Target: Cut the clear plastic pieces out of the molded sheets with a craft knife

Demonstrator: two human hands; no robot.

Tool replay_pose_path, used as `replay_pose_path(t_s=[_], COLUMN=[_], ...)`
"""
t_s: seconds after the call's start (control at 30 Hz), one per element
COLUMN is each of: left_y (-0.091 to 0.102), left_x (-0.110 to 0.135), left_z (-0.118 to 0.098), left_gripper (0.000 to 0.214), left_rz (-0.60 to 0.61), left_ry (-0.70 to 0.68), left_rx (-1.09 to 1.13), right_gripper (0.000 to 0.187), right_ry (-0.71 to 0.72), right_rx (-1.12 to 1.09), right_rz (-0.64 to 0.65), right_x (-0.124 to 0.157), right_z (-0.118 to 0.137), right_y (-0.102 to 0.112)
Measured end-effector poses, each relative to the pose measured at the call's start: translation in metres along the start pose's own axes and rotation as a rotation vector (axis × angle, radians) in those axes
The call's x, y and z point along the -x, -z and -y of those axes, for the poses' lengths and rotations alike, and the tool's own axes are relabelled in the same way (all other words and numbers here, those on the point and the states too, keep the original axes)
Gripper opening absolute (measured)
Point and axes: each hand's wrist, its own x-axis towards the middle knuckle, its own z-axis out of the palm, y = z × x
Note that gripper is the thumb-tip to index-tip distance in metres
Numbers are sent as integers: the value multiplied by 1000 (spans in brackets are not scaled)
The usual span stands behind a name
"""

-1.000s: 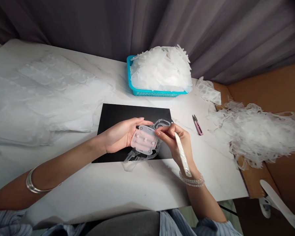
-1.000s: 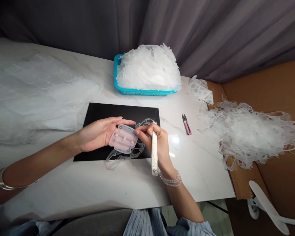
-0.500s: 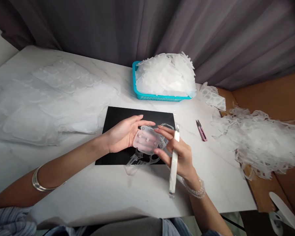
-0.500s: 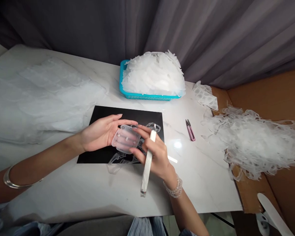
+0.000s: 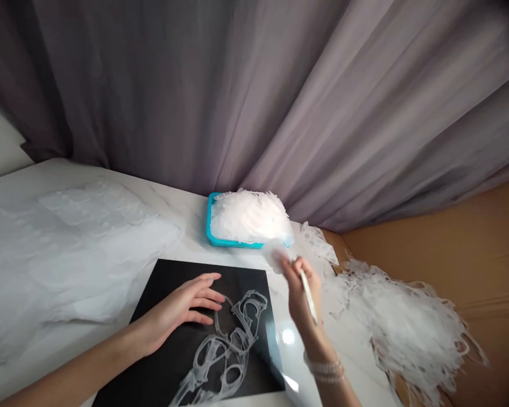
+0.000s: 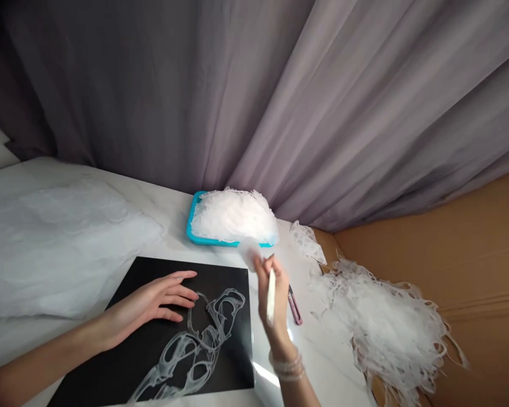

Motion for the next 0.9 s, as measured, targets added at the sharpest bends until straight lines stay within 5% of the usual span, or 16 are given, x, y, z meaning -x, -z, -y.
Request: replay_pose_path(t_s=[0.13, 0.3, 0.47, 0.67, 0.77, 0.9], left_y=[-1, -3, 5, 11, 12, 18], left_x=[3, 7, 11, 15, 14, 6], left_z=[4, 10, 9, 9, 14, 22], left_gripper=[49, 48, 57, 106, 110, 93], left_rz=[-40, -69, -54, 169, 192, 160], left_ry=[-132, -206, -221, -141, -162, -264], left_rx=[-522, -807, -1025, -1230, -1237, -1163], right_gripper=[21, 18, 13, 9, 6, 19], right_ry=[368, 519, 532, 489, 418, 260], right_rx=[328, 464, 524, 420, 346, 315], right_rz=[-228, 161, 425, 379, 388, 609], right_x=[-99, -155, -150, -141, -99, -16], right_z=[19, 21, 14, 30, 21, -10], right_y=[-20, -79, -97, -54, -14, 30])
